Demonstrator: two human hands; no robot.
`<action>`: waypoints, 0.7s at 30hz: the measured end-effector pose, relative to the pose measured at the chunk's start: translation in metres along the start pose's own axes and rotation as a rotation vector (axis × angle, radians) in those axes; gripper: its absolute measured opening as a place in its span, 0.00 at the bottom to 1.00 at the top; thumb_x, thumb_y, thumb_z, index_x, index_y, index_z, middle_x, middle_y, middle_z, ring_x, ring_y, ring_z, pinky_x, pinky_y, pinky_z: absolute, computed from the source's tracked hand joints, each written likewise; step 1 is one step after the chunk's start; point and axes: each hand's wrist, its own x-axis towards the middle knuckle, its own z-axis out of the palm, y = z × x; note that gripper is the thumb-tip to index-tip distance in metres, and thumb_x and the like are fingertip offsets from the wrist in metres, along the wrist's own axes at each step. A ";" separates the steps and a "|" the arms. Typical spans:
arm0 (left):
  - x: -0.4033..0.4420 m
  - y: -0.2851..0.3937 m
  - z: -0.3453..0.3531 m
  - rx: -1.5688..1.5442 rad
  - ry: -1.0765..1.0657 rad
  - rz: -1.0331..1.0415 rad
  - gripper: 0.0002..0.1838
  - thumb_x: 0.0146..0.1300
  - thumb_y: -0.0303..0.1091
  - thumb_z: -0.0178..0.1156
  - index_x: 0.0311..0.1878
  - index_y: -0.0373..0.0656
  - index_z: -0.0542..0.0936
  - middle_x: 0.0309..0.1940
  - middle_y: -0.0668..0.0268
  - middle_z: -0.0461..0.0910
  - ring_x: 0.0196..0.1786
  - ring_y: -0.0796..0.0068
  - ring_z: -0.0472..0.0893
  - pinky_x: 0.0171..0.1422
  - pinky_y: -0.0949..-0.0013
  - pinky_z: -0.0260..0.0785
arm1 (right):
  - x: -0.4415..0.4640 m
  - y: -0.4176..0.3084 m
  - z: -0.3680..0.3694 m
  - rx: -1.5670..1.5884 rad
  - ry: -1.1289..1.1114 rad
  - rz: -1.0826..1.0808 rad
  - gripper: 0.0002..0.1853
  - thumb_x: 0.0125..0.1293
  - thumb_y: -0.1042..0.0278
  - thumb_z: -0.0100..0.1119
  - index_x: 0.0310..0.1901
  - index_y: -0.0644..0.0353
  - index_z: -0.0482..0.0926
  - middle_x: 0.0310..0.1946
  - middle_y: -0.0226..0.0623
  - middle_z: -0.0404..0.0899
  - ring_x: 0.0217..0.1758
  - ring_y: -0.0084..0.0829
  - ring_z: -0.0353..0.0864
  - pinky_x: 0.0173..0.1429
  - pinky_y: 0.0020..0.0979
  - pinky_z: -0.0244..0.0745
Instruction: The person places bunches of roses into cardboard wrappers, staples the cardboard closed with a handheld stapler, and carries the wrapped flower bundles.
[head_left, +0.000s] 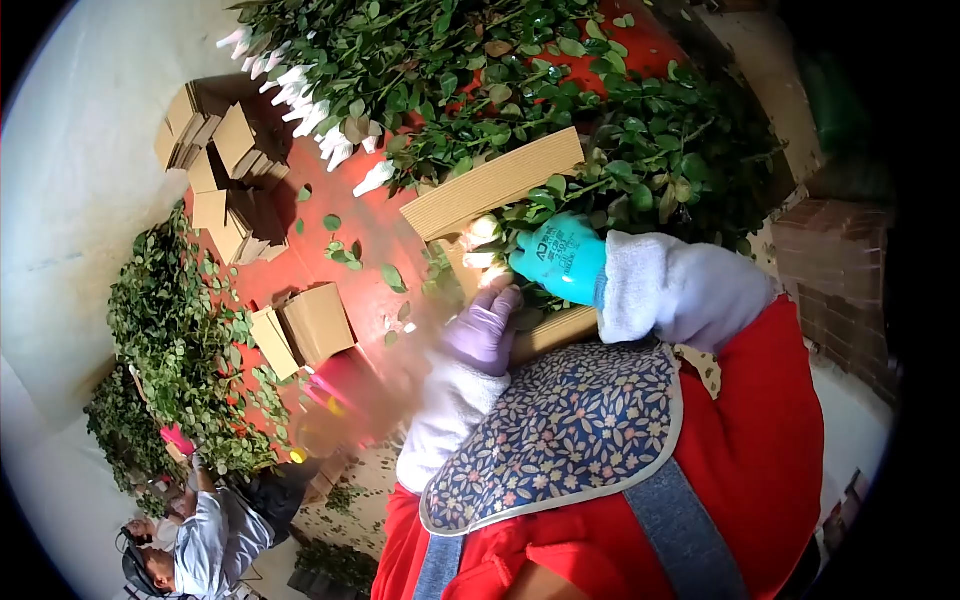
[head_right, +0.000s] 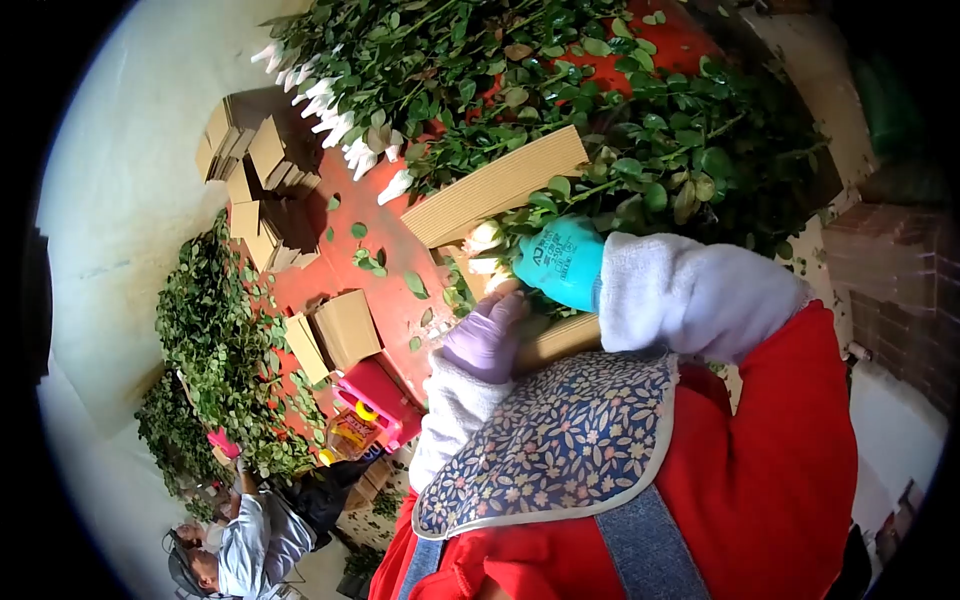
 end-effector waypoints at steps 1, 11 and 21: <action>0.001 0.000 -0.001 -0.021 -0.041 0.042 0.20 0.60 0.28 0.58 0.57 0.37 0.75 0.51 0.55 0.78 0.49 0.59 0.81 0.53 0.64 0.76 | 0.000 0.000 -0.002 0.016 -0.015 0.001 0.14 0.59 0.64 0.58 0.46 0.55 0.77 0.41 0.39 0.77 0.38 0.38 0.82 0.40 0.42 0.77; -0.005 0.065 0.008 1.093 0.108 0.557 0.18 0.55 0.29 0.61 0.50 0.48 0.79 0.53 0.57 0.78 0.41 0.53 0.83 0.42 0.59 0.79 | -0.001 0.007 -0.006 0.074 -0.047 -0.041 0.13 0.60 0.63 0.56 0.46 0.55 0.77 0.41 0.39 0.78 0.37 0.39 0.83 0.38 0.42 0.77; -0.014 0.052 -0.003 1.030 0.094 0.492 0.17 0.59 0.32 0.58 0.53 0.47 0.78 0.50 0.57 0.79 0.42 0.53 0.82 0.45 0.60 0.78 | -0.002 0.008 -0.024 0.004 0.076 0.076 0.20 0.68 0.52 0.49 0.54 0.56 0.73 0.32 0.37 0.80 0.27 0.40 0.80 0.32 0.42 0.76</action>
